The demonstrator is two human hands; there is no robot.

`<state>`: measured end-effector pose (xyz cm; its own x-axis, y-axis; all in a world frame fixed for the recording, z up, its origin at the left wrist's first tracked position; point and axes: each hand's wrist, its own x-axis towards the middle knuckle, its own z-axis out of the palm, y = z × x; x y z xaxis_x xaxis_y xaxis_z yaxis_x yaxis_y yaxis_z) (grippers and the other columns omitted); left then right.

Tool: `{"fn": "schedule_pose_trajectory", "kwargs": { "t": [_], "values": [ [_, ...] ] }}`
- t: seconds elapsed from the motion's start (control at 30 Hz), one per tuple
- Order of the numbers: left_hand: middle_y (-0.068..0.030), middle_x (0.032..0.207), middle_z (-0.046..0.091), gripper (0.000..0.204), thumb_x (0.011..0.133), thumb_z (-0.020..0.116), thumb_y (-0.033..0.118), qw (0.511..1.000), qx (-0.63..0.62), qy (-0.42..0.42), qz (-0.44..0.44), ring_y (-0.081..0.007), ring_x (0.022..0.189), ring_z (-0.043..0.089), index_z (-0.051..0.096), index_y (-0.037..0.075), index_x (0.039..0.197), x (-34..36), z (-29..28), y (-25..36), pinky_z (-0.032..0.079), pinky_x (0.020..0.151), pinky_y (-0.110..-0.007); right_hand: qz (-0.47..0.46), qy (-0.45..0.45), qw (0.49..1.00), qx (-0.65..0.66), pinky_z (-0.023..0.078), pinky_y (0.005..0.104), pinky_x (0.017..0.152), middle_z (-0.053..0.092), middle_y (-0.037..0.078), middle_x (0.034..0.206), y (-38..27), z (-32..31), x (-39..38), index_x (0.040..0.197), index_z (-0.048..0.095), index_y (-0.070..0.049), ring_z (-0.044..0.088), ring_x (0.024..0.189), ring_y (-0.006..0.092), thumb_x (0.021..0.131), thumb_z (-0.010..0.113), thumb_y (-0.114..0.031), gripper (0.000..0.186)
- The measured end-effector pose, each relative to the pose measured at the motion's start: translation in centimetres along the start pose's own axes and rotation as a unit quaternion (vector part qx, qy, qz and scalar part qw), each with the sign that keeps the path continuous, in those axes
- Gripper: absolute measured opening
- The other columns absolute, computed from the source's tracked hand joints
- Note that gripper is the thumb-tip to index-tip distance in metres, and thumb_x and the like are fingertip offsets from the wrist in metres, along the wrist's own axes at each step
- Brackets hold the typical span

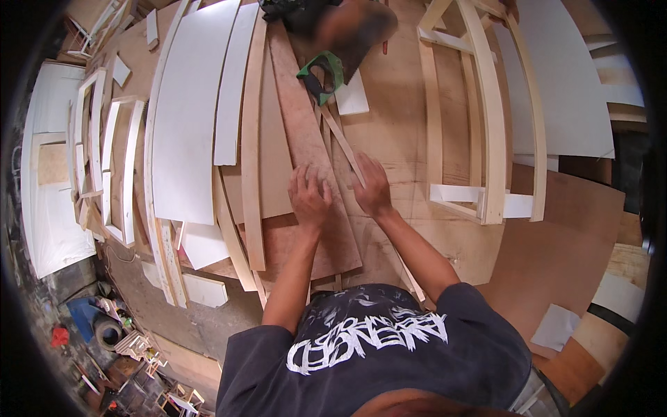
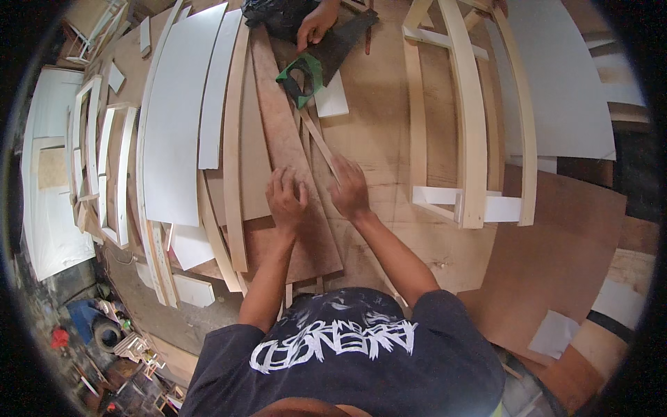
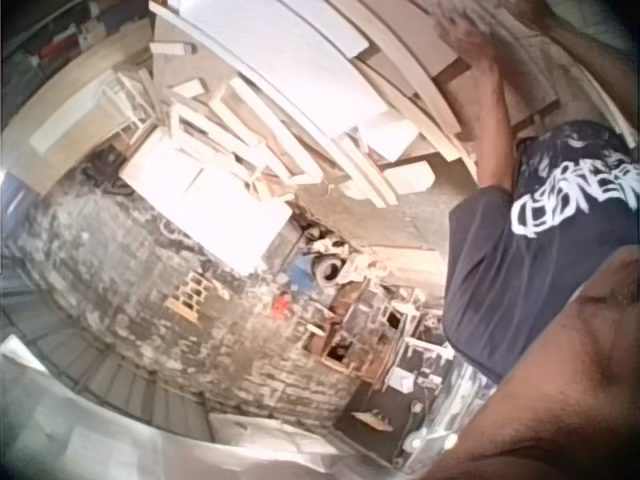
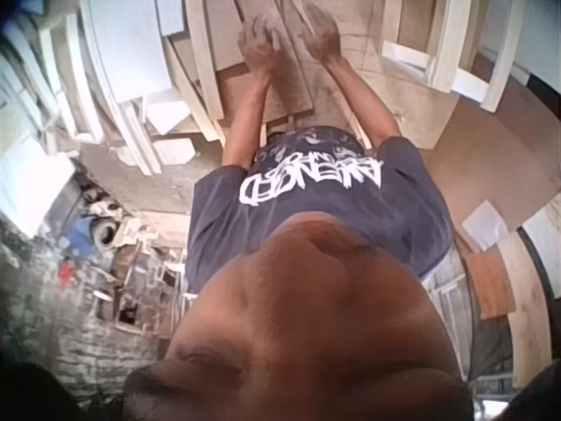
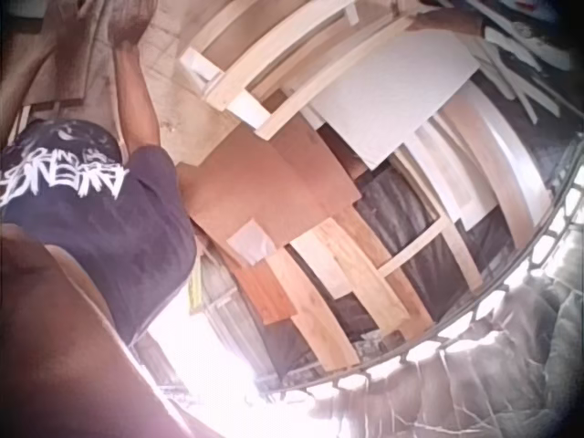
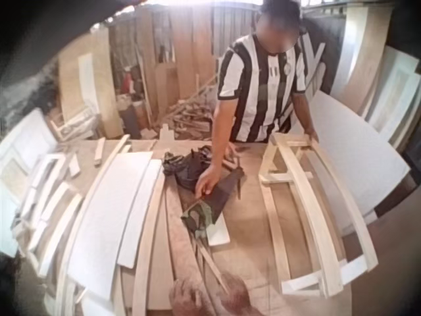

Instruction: The person sands a small wooden block with a sanding block and then uses a hand saw to cut a piece of wood.

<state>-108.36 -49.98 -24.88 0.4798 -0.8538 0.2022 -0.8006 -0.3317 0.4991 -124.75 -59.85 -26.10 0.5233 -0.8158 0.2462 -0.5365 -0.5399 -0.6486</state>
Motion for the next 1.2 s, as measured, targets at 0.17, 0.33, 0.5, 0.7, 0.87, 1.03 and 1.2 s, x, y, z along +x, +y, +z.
{"fn": "schedule_pose_trajectory", "kwargs": {
  "t": [0.17,0.33,0.5,0.7,0.87,1.03,1.2],
  "values": [
    [-0.0196,0.149,0.057,0.045,0.090,0.073,0.016,0.999,-0.011,0.039,0.001,-0.0403,0.144,0.049,0.067,0.002,0.133,4.9,-1.6,-0.7,0.038,0.121,-0.050,-0.042,0.100,0.993,-0.034,0.042,0.0505,0.115,0.062,0.025,0.143,-1.4,5.9,15.8,0.149,0.054,0.001,0.062,0.129,0.0403,0.095,0.067,-0.020,0.060],
    [-0.0223,0.146,0.058,0.044,0.091,0.074,0.014,0.999,-0.019,0.039,-0.001,-0.0435,0.142,0.049,0.067,0.002,0.133,5.1,-2.4,-1.2,0.041,0.120,-0.051,0.038,0.038,0.979,-0.198,0.040,0.0554,0.108,0.070,0.019,0.126,-2.4,9.2,22.7,0.144,0.057,-0.001,0.068,0.116,0.0336,0.099,0.059,-0.031,0.054],
    [-0.0236,0.144,0.059,0.045,0.091,0.074,0.014,0.998,-0.058,0.034,-0.003,-0.0450,0.141,0.050,0.066,0.001,0.133,1.8,-4.0,-2.3,0.043,0.119,-0.052,0.069,0.002,0.971,-0.230,0.037,0.0549,0.103,0.070,0.015,0.117,-3.3,7.7,23.5,0.124,0.064,-0.005,0.069,0.110,0.0309,0.097,0.062,-0.032,0.039],
    [-0.0223,0.140,0.063,0.042,0.093,0.074,0.016,0.988,-0.136,0.021,-0.063,-0.0445,0.139,0.053,0.067,0.003,0.132,-4.7,-7.5,-2.6,0.044,0.117,-0.051,0.059,0.086,0.990,-0.096,0.038,0.0572,0.102,0.070,0.020,0.118,-7.7,5.2,15.8,0.126,0.062,-0.005,0.068,0.112,0.0366,0.095,0.067,-0.033,0.042],
    [-0.0205,0.136,0.067,0.040,0.096,0.073,0.018,0.980,-0.191,0.032,-0.047,-0.0434,0.138,0.055,0.068,0.004,0.133,-11.8,-12.6,-3.5,0.044,0.117,-0.051,0.012,0.194,0.980,-0.052,0.040,0.0501,0.087,0.073,0.018,0.089,-9.3,2.5,6.0,0.117,0.064,-0.007,0.070,0.084,0.0405,0.100,0.067,-0.022,0.023],
    [-0.0200,0.126,0.073,0.031,0.098,0.071,0.017,0.956,-0.247,0.068,-0.143,-0.0390,0.125,0.067,0.073,0.003,0.126,-21.5,-17.8,-6.9,0.051,0.110,-0.045,0.002,0.166,0.984,0.057,0.048,0.0467,0.084,0.068,0.018,0.099,-15.5,-0.1,-8.1,0.109,0.065,0.000,0.064,0.082,0.0338,0.096,0.068,-0.011,0.018],
    [-0.0166,0.118,0.078,0.030,0.101,0.070,0.022,0.922,-0.306,0.103,-0.216,-0.0294,0.113,0.075,0.076,0.004,0.123,-27.8,-22.8,-14.0,0.057,0.099,-0.039,-0.077,0.091,0.954,0.275,0.045,0.0251,0.062,0.060,0.002,0.085,-26.8,-1.2,-20.5,0.105,0.063,-0.002,0.055,0.068,0.0088,0.103,0.064,-0.008,0.007]
  ]
}}
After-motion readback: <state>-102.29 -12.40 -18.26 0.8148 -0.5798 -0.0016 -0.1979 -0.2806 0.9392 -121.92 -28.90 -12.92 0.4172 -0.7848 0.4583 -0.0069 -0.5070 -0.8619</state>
